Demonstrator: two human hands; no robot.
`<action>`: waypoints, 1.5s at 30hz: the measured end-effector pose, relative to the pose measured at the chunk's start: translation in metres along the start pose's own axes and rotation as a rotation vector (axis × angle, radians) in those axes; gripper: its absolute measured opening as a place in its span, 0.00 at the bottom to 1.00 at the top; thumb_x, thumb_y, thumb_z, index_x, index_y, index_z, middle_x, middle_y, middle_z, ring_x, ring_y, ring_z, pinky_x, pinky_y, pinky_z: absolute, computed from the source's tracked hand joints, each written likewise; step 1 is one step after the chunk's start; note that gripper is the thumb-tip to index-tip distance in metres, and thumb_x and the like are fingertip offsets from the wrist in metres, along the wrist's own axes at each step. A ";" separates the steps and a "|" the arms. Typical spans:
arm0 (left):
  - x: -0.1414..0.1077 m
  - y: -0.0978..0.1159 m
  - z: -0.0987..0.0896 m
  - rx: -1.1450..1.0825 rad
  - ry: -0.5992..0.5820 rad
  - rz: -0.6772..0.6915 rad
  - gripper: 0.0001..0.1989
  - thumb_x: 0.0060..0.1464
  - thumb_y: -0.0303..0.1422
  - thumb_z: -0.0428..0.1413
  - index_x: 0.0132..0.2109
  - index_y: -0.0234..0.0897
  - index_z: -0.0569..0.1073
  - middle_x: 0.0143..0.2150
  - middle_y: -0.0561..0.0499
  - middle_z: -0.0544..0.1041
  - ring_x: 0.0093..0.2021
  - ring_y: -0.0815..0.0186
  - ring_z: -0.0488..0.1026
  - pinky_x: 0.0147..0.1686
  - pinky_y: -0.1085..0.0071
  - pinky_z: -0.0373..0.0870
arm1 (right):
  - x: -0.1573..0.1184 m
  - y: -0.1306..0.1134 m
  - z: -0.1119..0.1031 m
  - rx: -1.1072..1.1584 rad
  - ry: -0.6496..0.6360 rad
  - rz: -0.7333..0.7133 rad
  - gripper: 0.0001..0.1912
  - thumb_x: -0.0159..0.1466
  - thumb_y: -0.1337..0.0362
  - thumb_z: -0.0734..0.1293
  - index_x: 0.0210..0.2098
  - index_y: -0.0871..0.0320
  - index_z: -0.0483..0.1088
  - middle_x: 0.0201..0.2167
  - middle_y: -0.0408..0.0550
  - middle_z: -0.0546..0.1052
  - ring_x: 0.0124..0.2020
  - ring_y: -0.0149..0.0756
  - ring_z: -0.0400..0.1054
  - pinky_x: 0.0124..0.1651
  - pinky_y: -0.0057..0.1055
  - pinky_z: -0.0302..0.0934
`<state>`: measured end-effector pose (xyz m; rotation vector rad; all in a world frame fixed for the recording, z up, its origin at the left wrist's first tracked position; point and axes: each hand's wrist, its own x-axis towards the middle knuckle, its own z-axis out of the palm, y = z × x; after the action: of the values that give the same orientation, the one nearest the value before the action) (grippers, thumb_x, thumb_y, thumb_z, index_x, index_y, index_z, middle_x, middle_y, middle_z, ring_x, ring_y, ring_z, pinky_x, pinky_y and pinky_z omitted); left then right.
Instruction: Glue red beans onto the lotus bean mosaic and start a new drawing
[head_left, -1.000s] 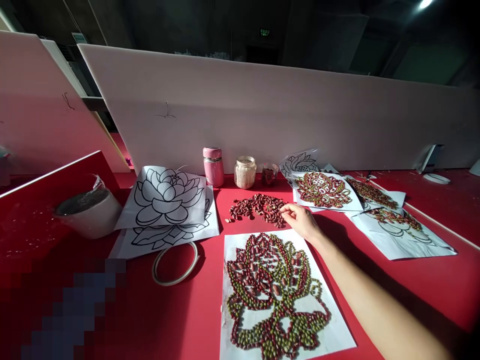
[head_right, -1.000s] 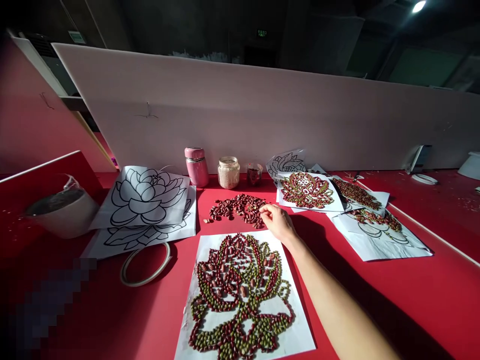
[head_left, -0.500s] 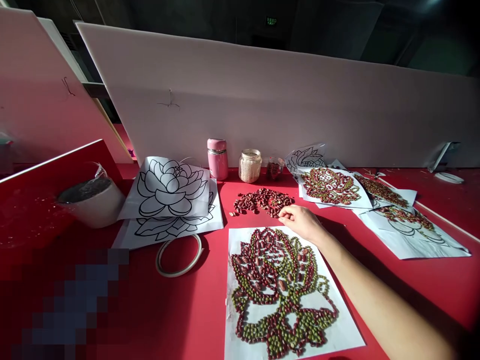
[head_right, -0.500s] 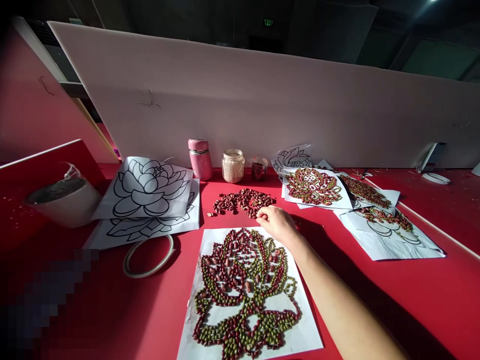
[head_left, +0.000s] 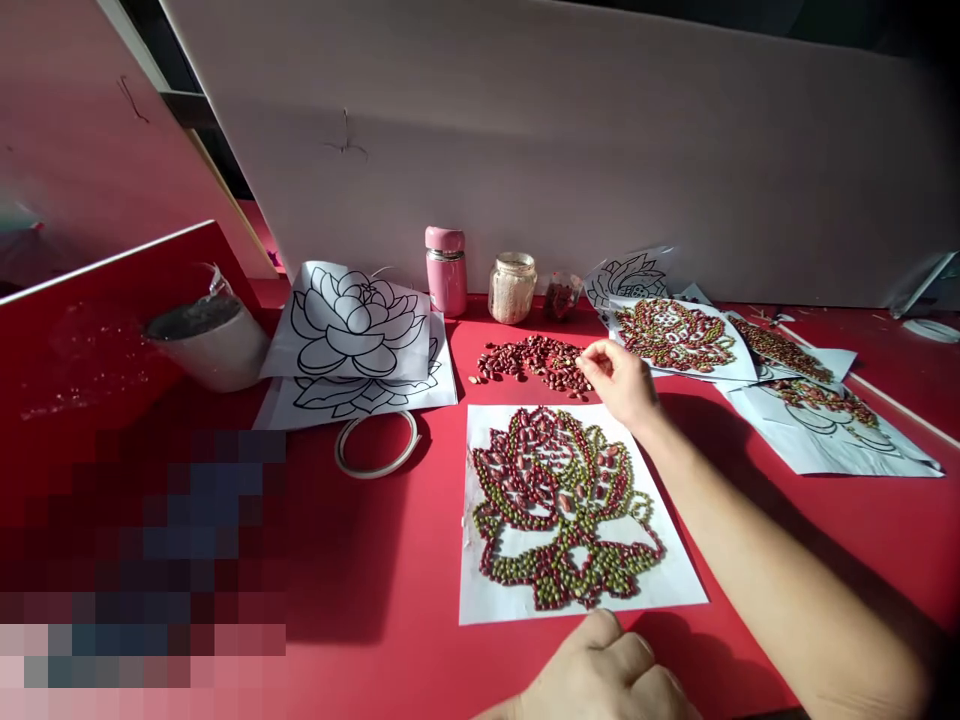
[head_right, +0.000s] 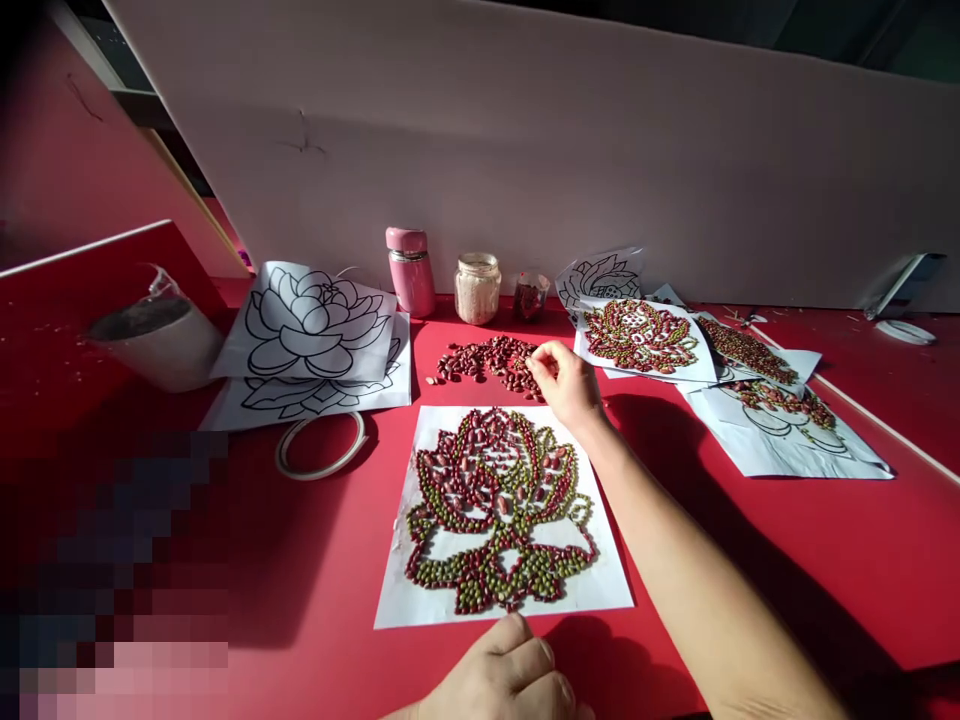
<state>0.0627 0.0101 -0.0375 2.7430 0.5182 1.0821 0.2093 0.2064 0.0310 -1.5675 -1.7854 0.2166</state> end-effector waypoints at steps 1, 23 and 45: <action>0.003 0.002 0.003 0.007 0.070 -0.009 0.14 0.54 0.34 0.51 0.22 0.38 0.65 0.14 0.58 0.59 0.15 0.74 0.54 0.16 0.73 0.53 | -0.002 -0.004 -0.002 0.095 0.021 -0.021 0.06 0.61 0.63 0.60 0.32 0.59 0.64 0.29 0.46 0.70 0.29 0.31 0.64 0.33 0.27 0.60; -0.031 -0.036 -0.128 0.237 0.088 -0.438 0.07 0.51 0.22 0.49 0.37 0.33 0.69 0.27 0.50 0.68 0.27 0.69 0.61 0.28 0.69 0.57 | -0.103 -0.093 -0.008 0.319 -0.640 -0.162 0.03 0.58 0.70 0.62 0.28 0.58 0.65 0.24 0.39 0.69 0.24 0.26 0.61 0.28 0.22 0.55; -0.028 -0.036 -0.126 0.168 0.023 -0.479 0.07 0.50 0.22 0.47 0.33 0.34 0.69 0.24 0.51 0.66 0.25 0.69 0.58 0.28 0.68 0.55 | -0.101 -0.094 -0.006 0.141 -0.682 -0.413 0.06 0.63 0.69 0.60 0.30 0.57 0.66 0.28 0.43 0.68 0.32 0.30 0.62 0.36 0.27 0.55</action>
<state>-0.0519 0.0344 0.0268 2.5309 1.2406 0.9794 0.1367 0.0895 0.0472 -1.0483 -2.5005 0.7224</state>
